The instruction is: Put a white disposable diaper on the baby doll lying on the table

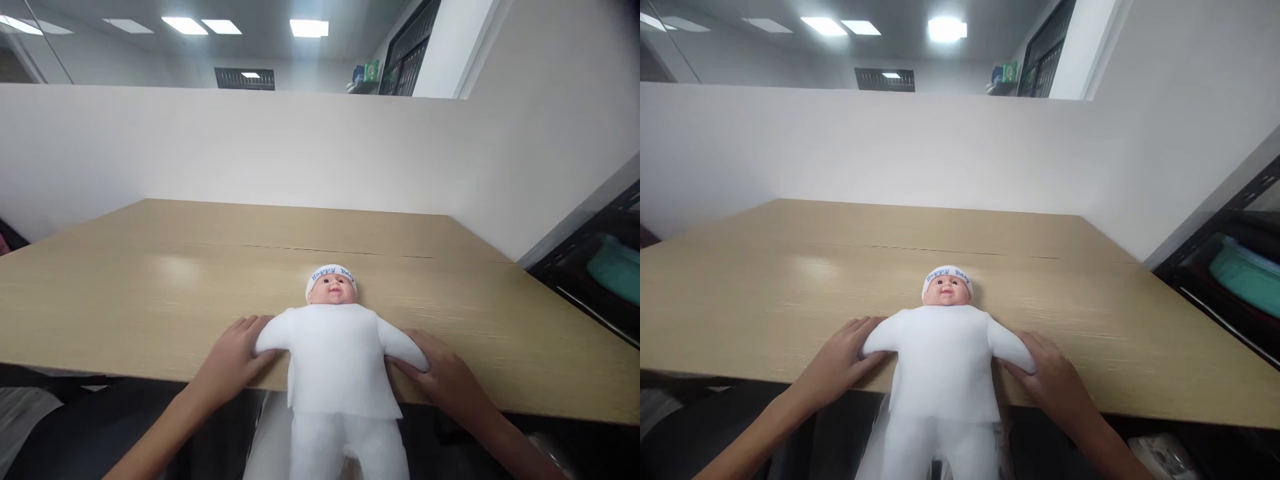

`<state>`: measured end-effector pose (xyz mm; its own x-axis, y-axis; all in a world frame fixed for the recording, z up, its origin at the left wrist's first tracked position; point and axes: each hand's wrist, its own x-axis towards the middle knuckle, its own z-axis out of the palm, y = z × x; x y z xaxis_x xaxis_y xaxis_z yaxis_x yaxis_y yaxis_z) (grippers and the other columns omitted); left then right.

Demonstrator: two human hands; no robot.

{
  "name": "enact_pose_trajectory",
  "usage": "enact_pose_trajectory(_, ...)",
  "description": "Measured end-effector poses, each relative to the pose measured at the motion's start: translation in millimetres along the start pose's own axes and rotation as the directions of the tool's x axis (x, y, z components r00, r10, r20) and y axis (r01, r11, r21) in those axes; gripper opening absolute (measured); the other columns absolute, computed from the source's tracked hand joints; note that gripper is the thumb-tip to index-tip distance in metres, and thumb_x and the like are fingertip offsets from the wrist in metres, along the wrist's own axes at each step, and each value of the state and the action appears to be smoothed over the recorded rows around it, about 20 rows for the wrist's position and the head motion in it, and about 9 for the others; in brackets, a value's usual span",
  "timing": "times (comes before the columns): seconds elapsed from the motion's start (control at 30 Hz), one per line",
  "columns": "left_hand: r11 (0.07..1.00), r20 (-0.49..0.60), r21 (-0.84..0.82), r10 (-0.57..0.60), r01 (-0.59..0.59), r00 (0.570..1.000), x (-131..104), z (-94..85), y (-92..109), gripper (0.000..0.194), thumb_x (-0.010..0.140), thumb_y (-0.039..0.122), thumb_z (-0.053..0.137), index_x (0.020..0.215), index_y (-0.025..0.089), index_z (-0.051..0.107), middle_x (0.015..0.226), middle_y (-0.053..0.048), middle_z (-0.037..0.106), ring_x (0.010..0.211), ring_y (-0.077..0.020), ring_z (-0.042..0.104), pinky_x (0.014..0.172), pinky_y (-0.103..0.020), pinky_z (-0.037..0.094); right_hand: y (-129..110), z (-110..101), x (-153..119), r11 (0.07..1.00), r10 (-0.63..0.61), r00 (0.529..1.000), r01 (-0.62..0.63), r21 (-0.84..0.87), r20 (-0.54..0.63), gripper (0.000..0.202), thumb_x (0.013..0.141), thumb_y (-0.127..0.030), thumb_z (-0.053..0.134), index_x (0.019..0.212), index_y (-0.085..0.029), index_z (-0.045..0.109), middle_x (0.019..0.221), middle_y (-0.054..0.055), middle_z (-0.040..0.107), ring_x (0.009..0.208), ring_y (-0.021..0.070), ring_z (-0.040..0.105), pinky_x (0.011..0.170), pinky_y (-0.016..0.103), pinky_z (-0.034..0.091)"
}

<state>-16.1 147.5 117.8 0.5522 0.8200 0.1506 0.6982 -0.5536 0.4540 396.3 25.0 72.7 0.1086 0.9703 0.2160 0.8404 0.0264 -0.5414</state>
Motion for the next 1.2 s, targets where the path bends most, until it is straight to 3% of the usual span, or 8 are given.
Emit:
enact_pose_trajectory(0.13, 0.999, -0.003, 0.003, 0.048, -0.048, 0.999, 38.4, -2.2, -16.2, 0.046, 0.104, 0.059, 0.057, 0.135, 0.026, 0.067, 0.126, -0.010, 0.077, 0.113, -0.0334, 0.070, 0.096, -0.044, 0.054, 13.2, 10.1, 44.2, 0.997, -0.074, 0.997, 0.074, -0.022, -0.006, 0.040, 0.101, -0.062, 0.061, 0.121, -0.030, 0.074, 0.119, 0.009, 0.080, 0.110, 0.0347, 0.072, 0.093, 0.047, 0.058)
enact_pose_trajectory(0.47, 0.989, -0.014, 0.104, 0.107, -0.105, 0.994, 134.7, -1.2, -75.4, 0.047, 0.102, 0.059, 0.057, 0.130, 0.023, 0.066, 0.120, -0.011, 0.076, 0.109, -0.0340, 0.072, 0.091, -0.044, 0.053, 38.9, 35.3, 151.9, 0.985, -0.150, 0.985, 0.142, -0.100, -0.083, 0.039, 0.098, -0.061, 0.063, 0.116, -0.030, 0.076, 0.112, 0.005, 0.082, 0.103, 0.0307, 0.075, 0.083, 0.040, 0.054)
enact_pose_trajectory(0.83, 0.976, -0.084, 0.150, 0.172, -0.158, 0.982, 220.1, -1.2, -116.0, 0.057, 0.100, 0.067, 0.057, 0.135, 0.022, 0.066, 0.125, -0.013, 0.077, 0.112, -0.0348, 0.072, 0.094, -0.044, 0.054, 55.3, 45.0, 245.5, 0.964, -0.245, 0.964, 0.232, -0.130, -0.104, 0.034, 0.094, -0.041, 0.062, 0.120, -0.027, 0.079, 0.115, 0.006, 0.083, 0.104, 0.0296, 0.075, 0.087, 0.040, 0.056)
enact_pose_trajectory(0.93, 0.971, -0.127, 0.188, 0.170, -0.145, 0.977, 242.0, 1.5, -126.6, 0.056, 0.098, 0.066, 0.060, 0.131, 0.021, 0.069, 0.119, -0.013, 0.078, 0.107, -0.0343, 0.071, 0.091, -0.044, 0.054, 60.2, 49.6, 269.5, 0.957, -0.266, 0.955, 0.245, -0.154, -0.131, 0.032, 0.093, -0.045, 0.064, 0.109, -0.023, 0.081, 0.107, 0.010, 0.082, 0.104, 0.0332, 0.071, 0.092, 0.045, 0.055)
enact_pose_trajectory(1.03, 0.964, -0.167, 0.216, 0.190, -0.152, 0.968, 261.2, 4.2, -134.0, 0.060, 0.097, 0.068, 0.061, 0.131, 0.020, 0.070, 0.121, -0.014, 0.078, 0.112, -0.0355, 0.068, 0.098, -0.047, 0.052, 63.1, 52.1, 288.7, 0.954, -0.280, 0.950, 0.260, -0.152, -0.136, 0.033, 0.094, -0.047, 0.064, 0.108, -0.022, 0.080, 0.114, 0.012, 0.081, 0.110, 0.0339, 0.071, 0.098, 0.046, 0.053)
enact_pose_trajectory(1.2, 0.947, -0.186, 0.295, 0.184, -0.123, 0.965, 278.1, 9.0, -136.2, 0.063, 0.096, 0.069, 0.061, 0.134, 0.019, 0.069, 0.127, -0.014, 0.078, 0.118, -0.0383, 0.068, 0.105, -0.051, 0.048, 62.1, 49.2, 298.3, 0.958, -0.272, 0.958, 0.262, -0.119, -0.085, 0.032, 0.099, -0.047, 0.061, 0.113, -0.025, 0.080, 0.113, 0.008, 0.083, 0.103, 0.0308, 0.074, 0.089, 0.041, 0.055)
